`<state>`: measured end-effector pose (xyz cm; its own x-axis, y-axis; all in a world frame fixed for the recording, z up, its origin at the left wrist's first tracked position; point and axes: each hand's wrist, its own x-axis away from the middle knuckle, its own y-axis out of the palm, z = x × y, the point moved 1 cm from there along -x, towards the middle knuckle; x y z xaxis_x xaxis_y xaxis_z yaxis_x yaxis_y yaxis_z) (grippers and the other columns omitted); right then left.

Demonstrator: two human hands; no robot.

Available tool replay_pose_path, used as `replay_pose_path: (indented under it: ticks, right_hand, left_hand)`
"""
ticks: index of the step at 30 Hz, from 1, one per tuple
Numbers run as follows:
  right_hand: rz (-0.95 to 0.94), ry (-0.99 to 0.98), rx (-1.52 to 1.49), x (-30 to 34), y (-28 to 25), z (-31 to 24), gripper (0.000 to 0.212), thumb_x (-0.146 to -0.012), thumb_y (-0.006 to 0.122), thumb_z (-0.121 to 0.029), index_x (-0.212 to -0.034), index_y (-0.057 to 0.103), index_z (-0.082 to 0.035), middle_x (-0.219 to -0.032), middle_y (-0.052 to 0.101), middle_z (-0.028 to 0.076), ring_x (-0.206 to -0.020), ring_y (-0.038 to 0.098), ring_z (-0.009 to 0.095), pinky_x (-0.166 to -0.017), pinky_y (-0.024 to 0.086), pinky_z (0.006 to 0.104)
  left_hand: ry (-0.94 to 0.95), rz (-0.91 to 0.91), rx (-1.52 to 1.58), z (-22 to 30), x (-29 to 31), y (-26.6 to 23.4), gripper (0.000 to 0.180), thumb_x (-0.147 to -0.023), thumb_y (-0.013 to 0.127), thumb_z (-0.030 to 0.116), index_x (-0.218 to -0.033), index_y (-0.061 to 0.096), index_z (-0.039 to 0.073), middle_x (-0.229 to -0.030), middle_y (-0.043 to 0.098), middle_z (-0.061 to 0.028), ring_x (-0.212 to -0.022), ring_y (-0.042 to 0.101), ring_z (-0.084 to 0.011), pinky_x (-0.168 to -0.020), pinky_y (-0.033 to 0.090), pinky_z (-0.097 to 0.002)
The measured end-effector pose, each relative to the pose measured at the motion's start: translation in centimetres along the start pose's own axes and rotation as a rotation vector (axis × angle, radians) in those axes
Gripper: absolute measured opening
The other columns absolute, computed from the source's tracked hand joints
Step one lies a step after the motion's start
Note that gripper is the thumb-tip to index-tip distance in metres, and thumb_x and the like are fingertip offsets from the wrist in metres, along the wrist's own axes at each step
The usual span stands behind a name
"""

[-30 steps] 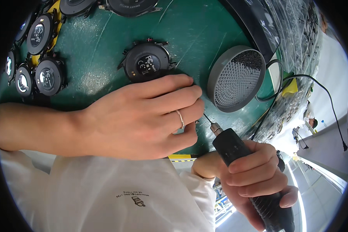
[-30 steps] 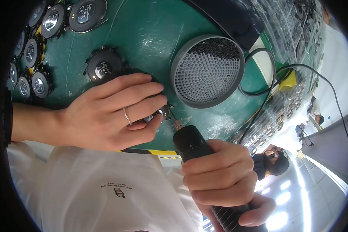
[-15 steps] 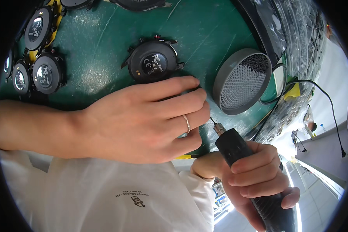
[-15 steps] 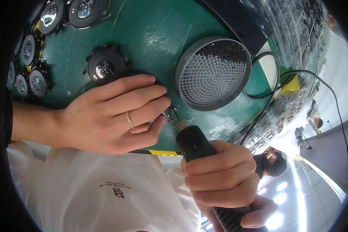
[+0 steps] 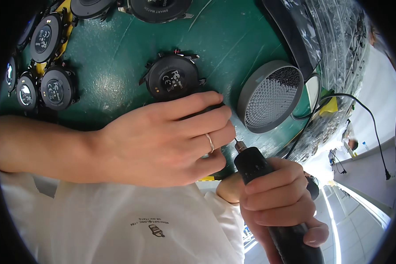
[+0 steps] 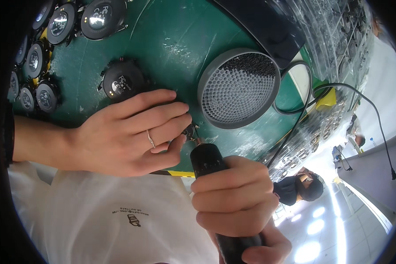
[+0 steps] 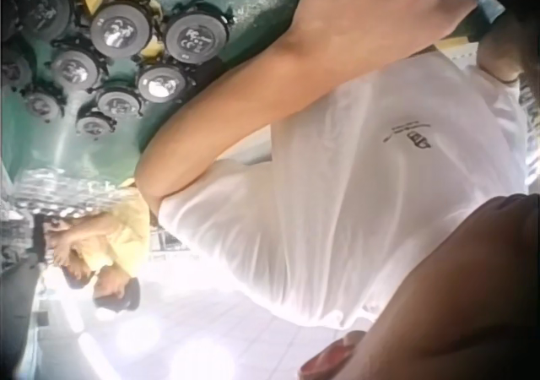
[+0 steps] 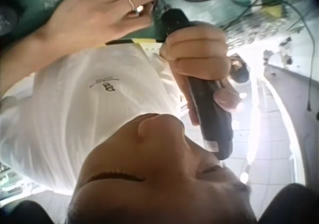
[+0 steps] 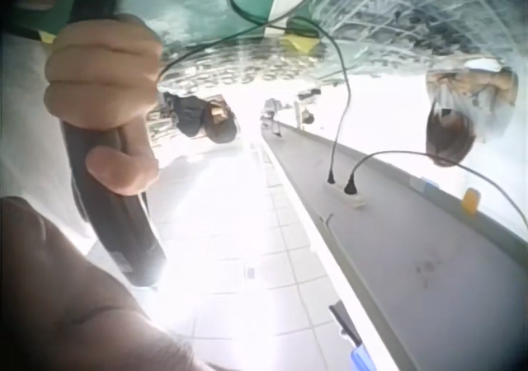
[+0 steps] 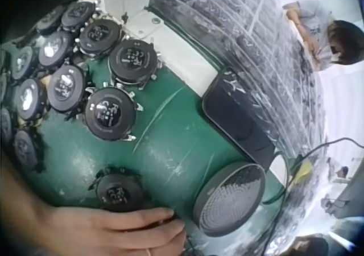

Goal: Assembling small electronic components, specifically speakers, using an electric screwdriver and precise hand movements.

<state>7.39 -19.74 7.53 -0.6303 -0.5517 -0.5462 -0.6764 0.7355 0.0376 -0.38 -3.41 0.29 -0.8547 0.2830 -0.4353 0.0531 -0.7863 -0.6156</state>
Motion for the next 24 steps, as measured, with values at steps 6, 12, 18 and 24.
replay_pose_path:
  ticks: [6, 12, 18, 24]
  right_hand:
    - [-0.008, 0.106, 0.089, -1.0, 0.4, -0.1, 0.046, -0.095, 0.062, -0.042, -0.122, 0.045, -0.009, -0.069, 0.06, 0.007, -0.044, 0.055, 0.018, -0.042, 0.045, 0.0315]
    - [0.235, -0.074, 0.074, -1.5, -0.6, -0.9, 0.072, -0.098, 0.049, -0.068, -0.125, 0.053, -0.002, -0.07, 0.05, 0.003, -0.049, 0.049, 0.015, -0.05, 0.041, 0.0296]
    - [0.205, -0.036, 0.167, -1.8, -3.6, -0.7, 0.079, -0.094, 0.04, -0.078, -0.121, 0.055, -0.005, -0.07, 0.048, 0.003, -0.049, 0.047, 0.014, -0.05, 0.037, 0.0329]
    - [0.212, -0.042, 0.197, -2.1, -3.4, 0.6, 0.085, -0.094, 0.034, -0.081, -0.127, 0.052, -0.004, -0.07, 0.047, 0.005, -0.048, 0.044, 0.015, -0.048, 0.035, 0.0348]
  left_hand:
    - [0.016, -0.027, -0.025, 0.0, 0.1, -0.2, 0.015, -0.077, 0.072, 0.008, -0.073, 0.058, 0.008, -0.103, 0.068, -0.01, -0.103, 0.064, -0.0256, -0.099, 0.055, -0.0413]
    - [0.054, -0.012, -0.12, 0.1, 0.4, 0.2, 0.012, -0.076, 0.072, 0.011, -0.077, 0.06, 0.008, -0.103, 0.069, -0.0102, -0.106, 0.063, -0.0252, -0.1, 0.054, -0.042]
    - [0.067, -0.018, -0.158, 0.2, 0.3, 0.4, 0.012, -0.077, 0.072, 0.013, -0.079, 0.06, 0.009, -0.106, 0.069, -0.0101, -0.107, 0.063, -0.0247, -0.101, 0.054, -0.0425]
    - [0.054, -0.016, -0.168, 0.3, 0.3, 0.5, 0.011, -0.078, 0.071, 0.013, -0.079, 0.061, 0.009, -0.107, 0.068, -0.0095, -0.108, 0.063, -0.0246, -0.101, 0.054, -0.0425]
